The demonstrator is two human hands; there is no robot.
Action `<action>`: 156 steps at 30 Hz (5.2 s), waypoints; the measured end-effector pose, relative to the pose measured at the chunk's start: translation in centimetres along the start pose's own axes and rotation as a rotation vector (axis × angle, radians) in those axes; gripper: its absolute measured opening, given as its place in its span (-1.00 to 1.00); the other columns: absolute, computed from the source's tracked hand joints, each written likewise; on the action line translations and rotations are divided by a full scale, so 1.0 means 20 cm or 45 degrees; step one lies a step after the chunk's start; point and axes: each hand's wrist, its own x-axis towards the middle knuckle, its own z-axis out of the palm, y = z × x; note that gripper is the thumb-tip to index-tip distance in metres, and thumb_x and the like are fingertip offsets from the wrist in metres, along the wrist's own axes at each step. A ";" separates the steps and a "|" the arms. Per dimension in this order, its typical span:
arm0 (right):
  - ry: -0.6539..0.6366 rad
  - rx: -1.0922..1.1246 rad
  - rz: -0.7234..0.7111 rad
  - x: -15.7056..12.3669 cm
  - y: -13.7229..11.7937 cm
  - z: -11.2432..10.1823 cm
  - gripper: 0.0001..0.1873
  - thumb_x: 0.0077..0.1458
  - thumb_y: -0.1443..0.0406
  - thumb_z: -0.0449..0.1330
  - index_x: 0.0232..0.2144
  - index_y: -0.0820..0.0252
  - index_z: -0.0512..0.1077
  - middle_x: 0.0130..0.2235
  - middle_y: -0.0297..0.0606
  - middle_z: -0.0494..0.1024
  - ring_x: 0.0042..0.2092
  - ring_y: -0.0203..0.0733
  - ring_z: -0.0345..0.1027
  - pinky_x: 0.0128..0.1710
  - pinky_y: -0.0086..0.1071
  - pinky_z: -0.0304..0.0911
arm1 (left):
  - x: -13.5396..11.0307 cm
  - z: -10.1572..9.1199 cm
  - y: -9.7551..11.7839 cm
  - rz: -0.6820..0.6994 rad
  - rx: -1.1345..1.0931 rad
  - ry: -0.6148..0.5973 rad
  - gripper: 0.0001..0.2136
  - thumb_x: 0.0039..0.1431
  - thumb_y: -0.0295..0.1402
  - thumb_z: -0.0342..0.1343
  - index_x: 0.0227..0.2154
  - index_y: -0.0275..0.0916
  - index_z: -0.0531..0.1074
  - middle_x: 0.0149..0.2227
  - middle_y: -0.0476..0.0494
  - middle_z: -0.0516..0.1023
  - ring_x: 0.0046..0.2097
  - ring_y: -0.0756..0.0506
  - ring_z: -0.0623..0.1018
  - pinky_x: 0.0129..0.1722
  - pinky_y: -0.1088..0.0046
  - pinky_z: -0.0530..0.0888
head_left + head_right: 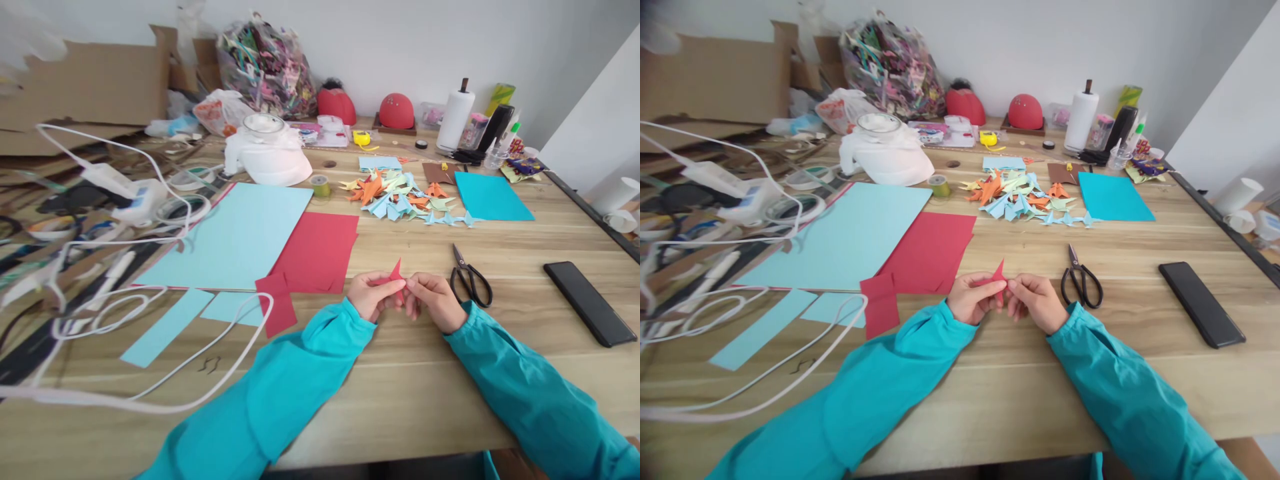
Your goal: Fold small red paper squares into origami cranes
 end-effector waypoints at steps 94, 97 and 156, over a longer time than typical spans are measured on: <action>0.258 -0.304 -0.329 -0.01 -0.02 0.00 -0.71 0.09 0.09 0.09 -0.52 0.17 0.26 -0.66 -0.39 0.38 -0.66 -0.34 0.22 -0.67 -0.44 0.15 | 0.03 -0.02 -0.01 0.179 0.185 0.160 -0.68 -0.33 -0.17 0.31 -0.70 -0.35 0.40 -0.70 -0.02 0.39 -0.72 0.05 0.36 -0.78 0.55 0.28; 0.248 -0.315 -0.347 -0.01 -0.01 0.00 -0.72 0.10 0.11 0.09 -0.50 0.17 0.26 -0.66 -0.39 0.38 -0.66 -0.34 0.22 -0.66 -0.45 0.16 | 0.03 -0.02 0.00 0.147 0.132 0.167 -0.67 -0.32 -0.15 0.30 -0.68 -0.36 0.39 -0.70 -0.03 0.40 -0.72 0.04 0.36 -0.77 0.53 0.29; 0.303 -1.009 -0.728 -0.06 -0.02 0.02 -0.76 0.02 0.32 0.16 -0.19 0.13 0.38 -0.44 -0.28 0.52 -0.48 -0.28 0.34 -0.47 -0.39 0.31 | -0.02 0.04 -0.02 0.453 0.319 0.097 -0.72 -0.26 -0.25 0.29 -0.51 -0.29 0.37 -0.50 -0.02 0.47 -0.42 0.03 0.46 -0.40 0.53 0.42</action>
